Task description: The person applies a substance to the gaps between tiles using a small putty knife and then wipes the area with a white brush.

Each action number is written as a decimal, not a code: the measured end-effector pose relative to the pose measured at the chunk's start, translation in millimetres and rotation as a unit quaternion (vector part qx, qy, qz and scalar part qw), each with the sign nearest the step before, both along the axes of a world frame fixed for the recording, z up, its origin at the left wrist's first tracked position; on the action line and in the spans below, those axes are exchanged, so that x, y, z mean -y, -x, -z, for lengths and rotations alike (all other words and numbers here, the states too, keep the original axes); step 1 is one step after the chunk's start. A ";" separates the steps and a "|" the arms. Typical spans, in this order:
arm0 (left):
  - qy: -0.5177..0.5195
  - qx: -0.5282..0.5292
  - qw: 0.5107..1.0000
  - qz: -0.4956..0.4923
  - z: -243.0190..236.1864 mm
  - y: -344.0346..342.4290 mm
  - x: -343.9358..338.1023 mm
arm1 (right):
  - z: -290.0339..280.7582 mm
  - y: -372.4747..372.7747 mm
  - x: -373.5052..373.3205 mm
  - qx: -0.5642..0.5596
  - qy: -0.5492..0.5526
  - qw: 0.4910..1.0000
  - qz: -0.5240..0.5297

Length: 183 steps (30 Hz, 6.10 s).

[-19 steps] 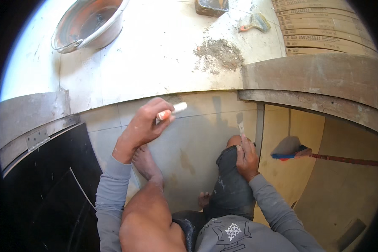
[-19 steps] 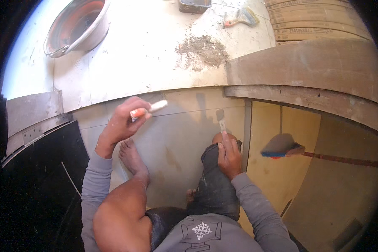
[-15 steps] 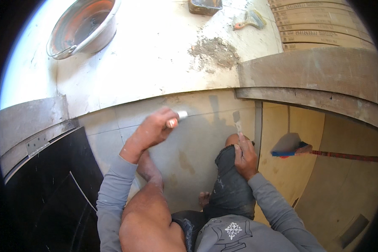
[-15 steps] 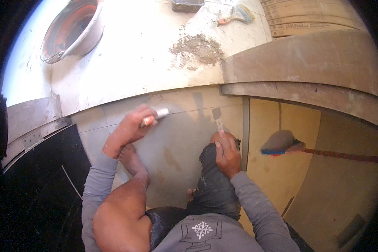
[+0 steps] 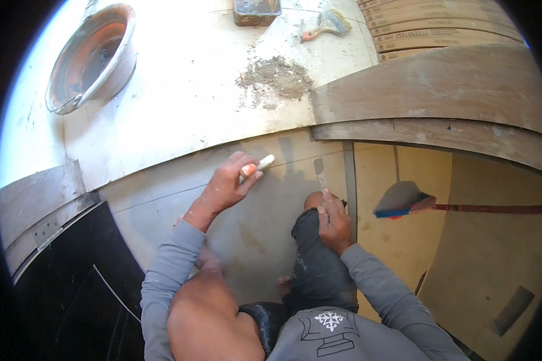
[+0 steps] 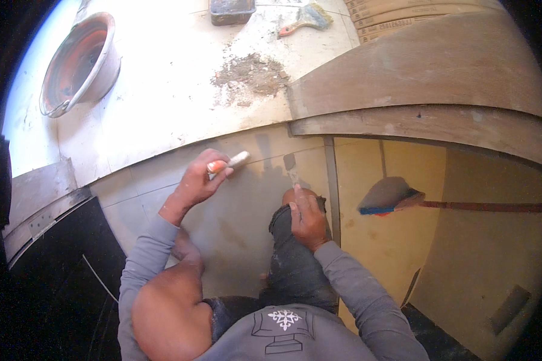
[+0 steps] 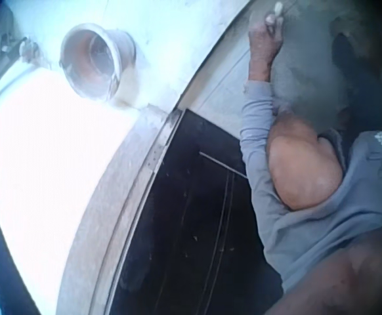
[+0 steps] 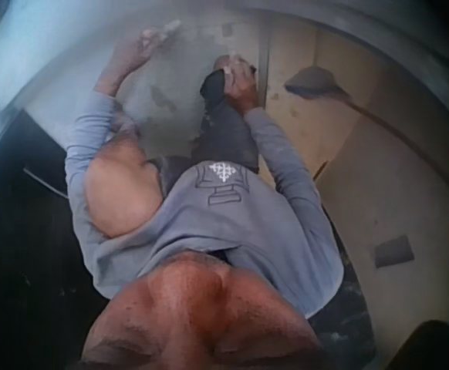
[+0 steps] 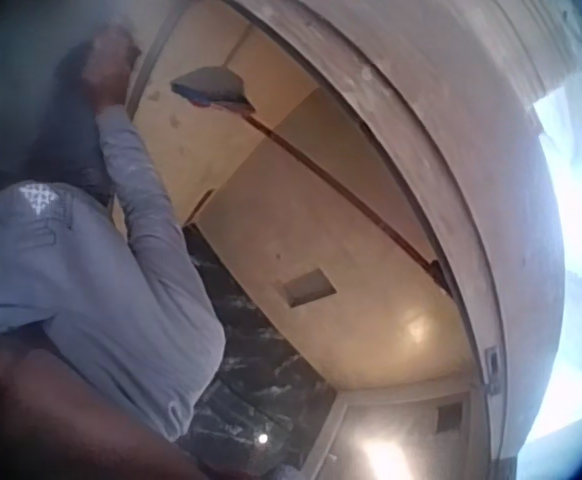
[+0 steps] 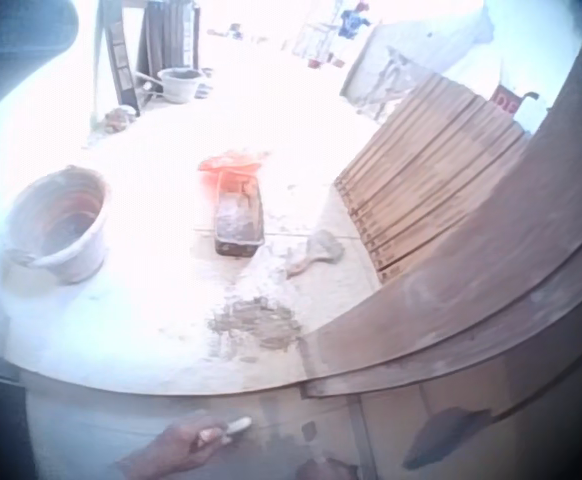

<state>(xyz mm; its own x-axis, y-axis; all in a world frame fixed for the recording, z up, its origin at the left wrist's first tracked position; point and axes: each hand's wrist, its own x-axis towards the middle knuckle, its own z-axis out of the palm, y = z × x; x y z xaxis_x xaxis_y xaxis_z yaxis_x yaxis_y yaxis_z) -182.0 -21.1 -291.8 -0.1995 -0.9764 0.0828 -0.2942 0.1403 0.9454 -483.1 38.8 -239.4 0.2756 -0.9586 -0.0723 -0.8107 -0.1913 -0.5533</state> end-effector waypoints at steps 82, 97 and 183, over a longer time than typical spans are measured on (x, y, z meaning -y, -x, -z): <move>-0.179 -0.198 0.846 -0.461 39.7 -49.1 -98.9 | 2.6 -55.8 -8.9 -0.017 -0.033 0.996 -0.076; -0.154 -0.154 0.831 -0.512 6.1 -98.6 -162.7 | 94.8 -182.6 -7.2 -0.068 -0.153 0.984 -0.064; -0.041 0.075 0.822 -0.563 -13.8 -167.8 -234.0 | -116.9 -352.8 249.8 0.146 0.025 0.968 -0.204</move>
